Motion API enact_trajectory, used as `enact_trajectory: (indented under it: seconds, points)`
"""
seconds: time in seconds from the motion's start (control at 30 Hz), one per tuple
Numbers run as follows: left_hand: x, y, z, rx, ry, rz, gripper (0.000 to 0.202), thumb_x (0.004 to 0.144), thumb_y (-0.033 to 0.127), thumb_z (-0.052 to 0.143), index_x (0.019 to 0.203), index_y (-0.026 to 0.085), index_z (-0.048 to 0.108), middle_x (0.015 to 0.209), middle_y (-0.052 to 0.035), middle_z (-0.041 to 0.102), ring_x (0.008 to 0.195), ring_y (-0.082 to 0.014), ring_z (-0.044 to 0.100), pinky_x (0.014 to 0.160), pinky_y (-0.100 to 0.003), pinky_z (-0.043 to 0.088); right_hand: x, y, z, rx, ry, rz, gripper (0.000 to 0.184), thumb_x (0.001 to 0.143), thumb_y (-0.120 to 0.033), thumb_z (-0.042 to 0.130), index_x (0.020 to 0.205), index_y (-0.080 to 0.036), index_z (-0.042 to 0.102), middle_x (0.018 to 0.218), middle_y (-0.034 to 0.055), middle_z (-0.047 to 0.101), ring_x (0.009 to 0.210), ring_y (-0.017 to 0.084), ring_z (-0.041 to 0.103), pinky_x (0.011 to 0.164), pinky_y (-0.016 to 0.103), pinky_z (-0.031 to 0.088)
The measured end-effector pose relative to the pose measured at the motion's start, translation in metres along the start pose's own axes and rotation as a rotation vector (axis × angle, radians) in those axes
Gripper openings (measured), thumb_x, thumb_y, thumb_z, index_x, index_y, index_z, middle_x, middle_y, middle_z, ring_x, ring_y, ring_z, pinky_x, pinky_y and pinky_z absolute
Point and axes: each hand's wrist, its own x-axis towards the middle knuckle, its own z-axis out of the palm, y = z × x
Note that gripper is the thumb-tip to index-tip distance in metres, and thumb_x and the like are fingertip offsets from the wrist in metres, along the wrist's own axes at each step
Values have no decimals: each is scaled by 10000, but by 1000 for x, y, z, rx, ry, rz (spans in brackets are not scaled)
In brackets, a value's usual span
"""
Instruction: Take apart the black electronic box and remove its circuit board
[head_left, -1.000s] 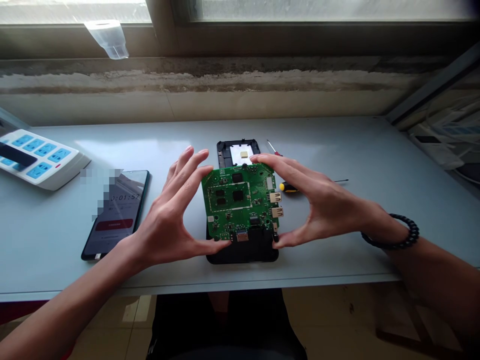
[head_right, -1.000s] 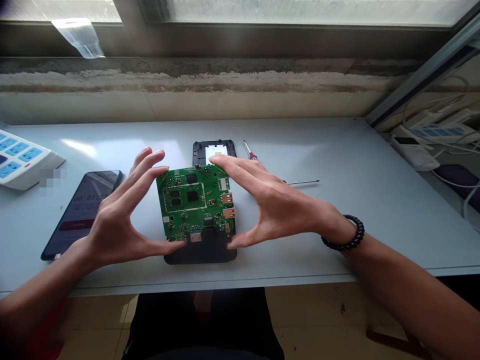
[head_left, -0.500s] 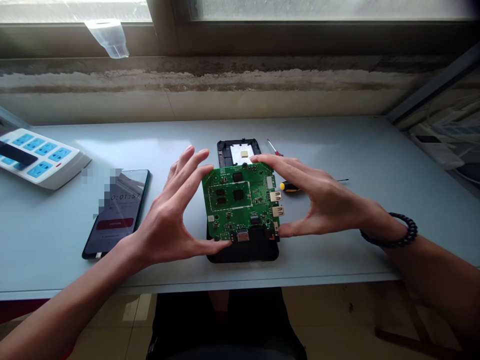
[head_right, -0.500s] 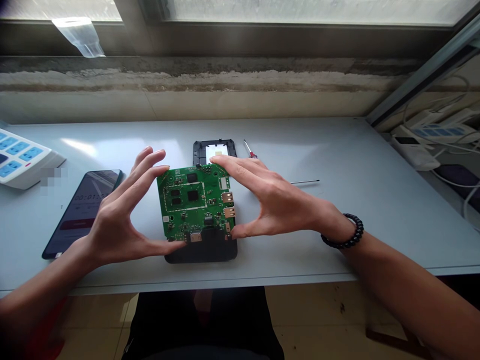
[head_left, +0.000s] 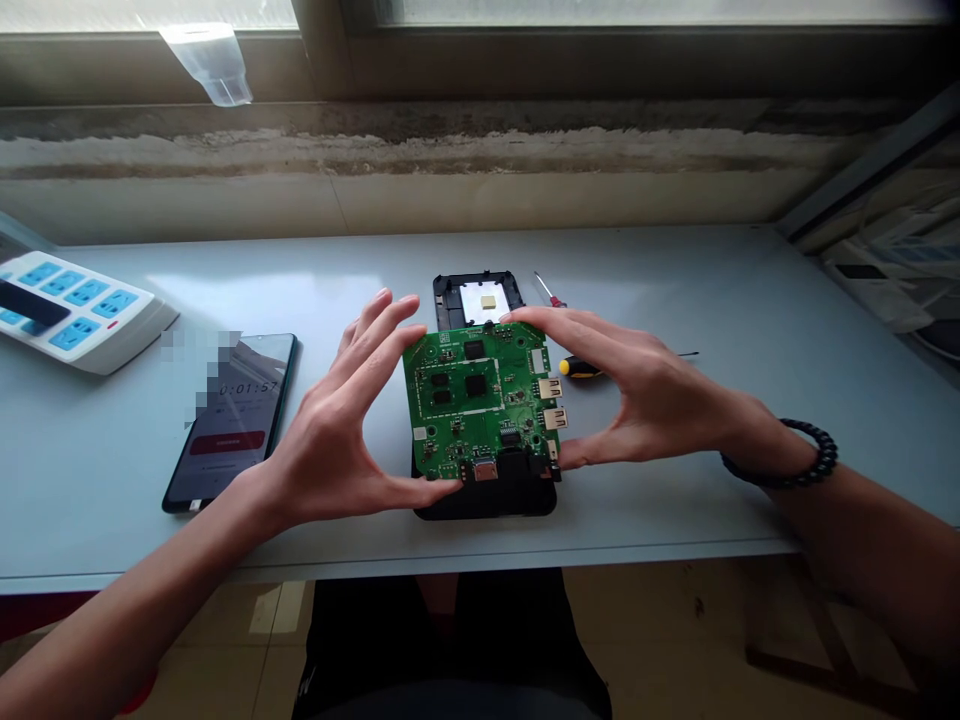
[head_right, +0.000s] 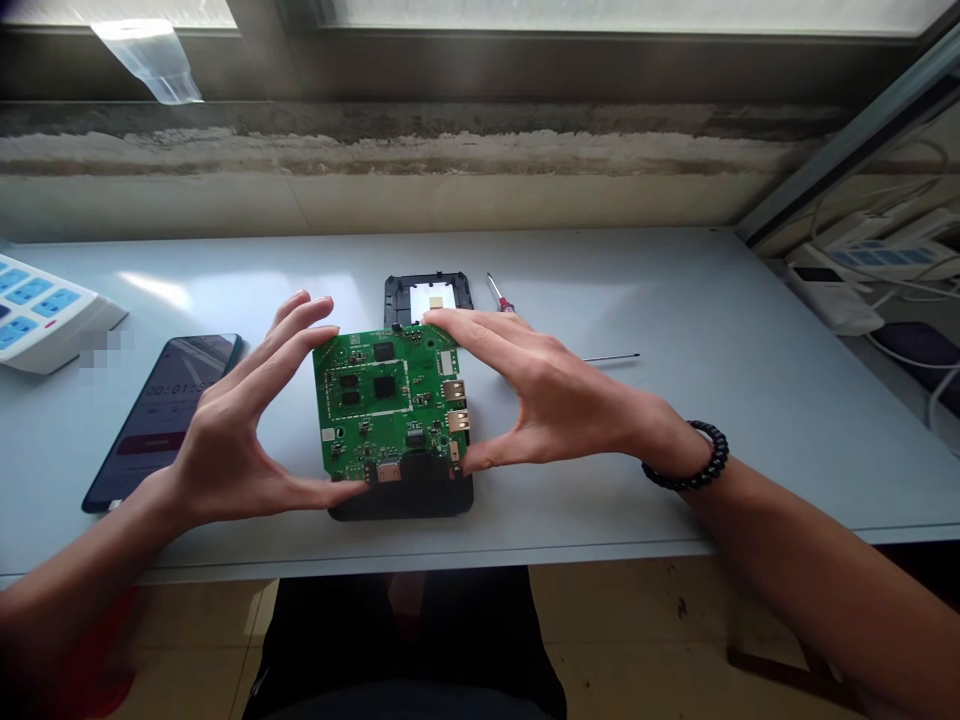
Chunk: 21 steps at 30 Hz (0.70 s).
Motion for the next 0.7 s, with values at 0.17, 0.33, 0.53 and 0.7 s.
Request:
enact_trajectory:
  seconds: [0.17, 0.33, 0.53, 0.7]
  points:
    - [0, 0, 0, -27, -3, -7, 988, 743, 487, 897, 1550, 215, 396, 1609, -192, 469, 1524, -403, 404, 1247, -639, 379, 0, 1, 1, -27, 10, -7, 1112, 791, -618, 782, 1668, -378, 142, 1590, 74, 488, 1438, 374, 518, 1224, 665, 421]
    - [0, -1, 1, -67, 3, -5, 1003, 719, 464, 919, 1535, 162, 420, 1593, -226, 478, 1520, -418, 404, 1259, -628, 370, 0, 5, 3, -34, 34, -42, 1149, 772, -661, 779, 1673, -385, 121, 1571, 75, 515, 1376, 375, 578, 1191, 673, 456]
    - [0, -1, 1, -93, 2, -5, 998, 730, 470, 912, 1551, 201, 414, 1601, -184, 482, 1520, -408, 409, 1261, -624, 378, -1, 7, 2, -12, 22, -31, 1199, 741, -662, 805, 1675, -399, 101, 1569, 65, 519, 1359, 375, 593, 1229, 698, 386]
    - [-1, -1, 0, -116, 14, -5, 1016, 717, 495, 919, 1544, 173, 424, 1591, -202, 489, 1514, -412, 416, 1256, -600, 402, 0, 6, 2, -1, 37, -52, 1161, 756, -675, 784, 1675, -390, 134, 1548, 77, 543, 1345, 366, 609, 1229, 690, 381]
